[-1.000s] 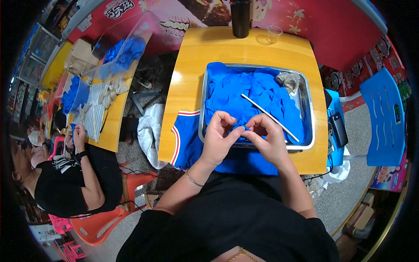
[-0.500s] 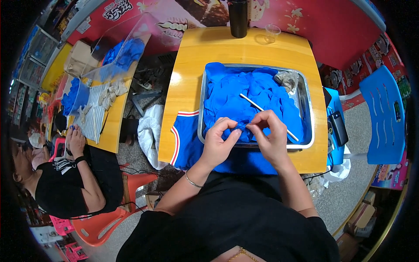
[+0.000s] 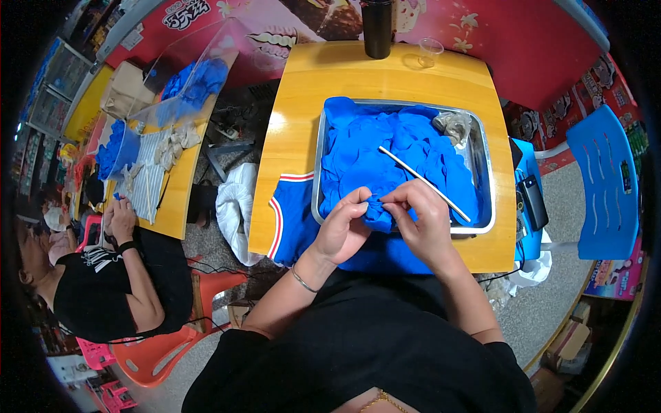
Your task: Manually assembling small blue fabric items by stuffing them and using a small tool to tuck in the edges for finishing.
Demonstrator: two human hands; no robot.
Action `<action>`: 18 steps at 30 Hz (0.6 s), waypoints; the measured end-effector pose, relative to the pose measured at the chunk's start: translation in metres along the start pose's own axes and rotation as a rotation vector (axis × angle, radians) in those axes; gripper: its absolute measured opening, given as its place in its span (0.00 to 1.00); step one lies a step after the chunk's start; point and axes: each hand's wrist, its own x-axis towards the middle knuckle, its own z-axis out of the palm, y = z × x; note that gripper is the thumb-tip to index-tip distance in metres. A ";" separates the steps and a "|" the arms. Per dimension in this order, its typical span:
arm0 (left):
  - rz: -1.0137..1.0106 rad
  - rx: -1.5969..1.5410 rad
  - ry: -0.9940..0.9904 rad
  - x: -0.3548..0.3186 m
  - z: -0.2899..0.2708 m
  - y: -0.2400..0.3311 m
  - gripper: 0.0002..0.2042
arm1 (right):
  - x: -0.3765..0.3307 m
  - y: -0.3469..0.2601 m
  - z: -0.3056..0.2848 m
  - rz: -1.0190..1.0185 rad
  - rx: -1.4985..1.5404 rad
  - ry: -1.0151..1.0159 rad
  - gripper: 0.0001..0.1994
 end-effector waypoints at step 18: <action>0.048 0.266 -0.125 -0.005 0.008 0.005 0.07 | -0.002 0.007 0.001 0.205 0.223 0.034 0.03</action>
